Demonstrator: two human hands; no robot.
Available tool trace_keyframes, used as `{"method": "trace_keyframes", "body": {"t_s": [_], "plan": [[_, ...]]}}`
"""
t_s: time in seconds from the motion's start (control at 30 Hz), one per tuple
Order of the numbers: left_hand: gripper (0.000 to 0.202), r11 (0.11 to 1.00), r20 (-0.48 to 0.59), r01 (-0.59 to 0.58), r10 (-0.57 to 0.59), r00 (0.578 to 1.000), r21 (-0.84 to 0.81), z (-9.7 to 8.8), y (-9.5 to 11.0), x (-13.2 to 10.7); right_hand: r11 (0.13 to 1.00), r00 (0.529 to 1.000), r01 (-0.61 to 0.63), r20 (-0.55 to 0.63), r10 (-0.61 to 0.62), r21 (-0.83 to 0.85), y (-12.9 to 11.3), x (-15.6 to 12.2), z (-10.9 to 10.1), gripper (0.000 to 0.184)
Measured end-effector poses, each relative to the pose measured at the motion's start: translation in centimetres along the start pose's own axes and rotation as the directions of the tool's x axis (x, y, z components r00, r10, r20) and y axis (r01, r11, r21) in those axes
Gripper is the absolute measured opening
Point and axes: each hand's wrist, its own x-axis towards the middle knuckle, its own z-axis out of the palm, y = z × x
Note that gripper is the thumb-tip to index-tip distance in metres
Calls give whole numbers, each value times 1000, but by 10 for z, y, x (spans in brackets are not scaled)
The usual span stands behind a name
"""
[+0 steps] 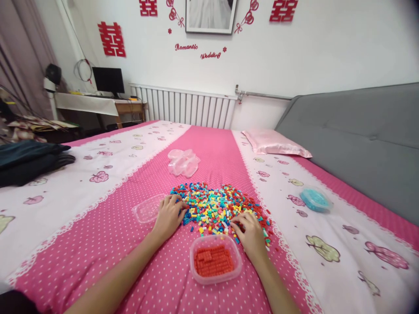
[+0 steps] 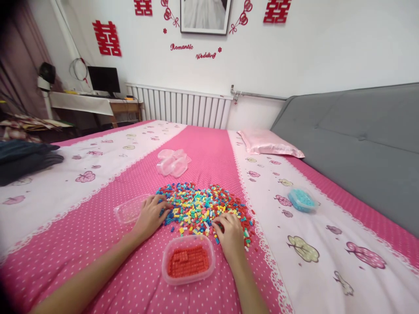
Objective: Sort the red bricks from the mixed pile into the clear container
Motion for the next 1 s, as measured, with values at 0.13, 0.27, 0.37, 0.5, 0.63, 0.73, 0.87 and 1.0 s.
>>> {"method": "trace_keyframes", "body": {"t_s": [0.13,0.27,0.37,0.5,0.63,0.73,0.87,1.0], "plan": [[9,1000,5,14,-14,1000,-1,-1,0,0,1000,1000,-6,15,6,2,0,0,1,19],[10,1000,29,-23,23,999,-16,-3,4,1,1000,999,-14,31,14,21,0,0,2,22],[15,998,49,-58,59,997,-33,-5,7,2,999,999,-24,40,23,33,0,1,3,28],[14,996,57,-69,71,996,-48,-6,9,3,999,998,-20,54,18,37,1,1,2,21],[18,994,34,-68,71,997,-80,-5,7,3,999,998,-11,61,9,33,3,2,2,18],[25,992,-8,-57,56,998,-115,-7,5,1,999,998,-1,59,-1,32,3,2,2,16],[25,985,-72,-22,10,997,-173,-14,0,-1,999,999,-4,45,3,37,1,2,1,16],[21,976,-121,2,-29,992,-218,-22,-1,-5,999,999,-6,36,4,46,-3,0,1,17]]}}
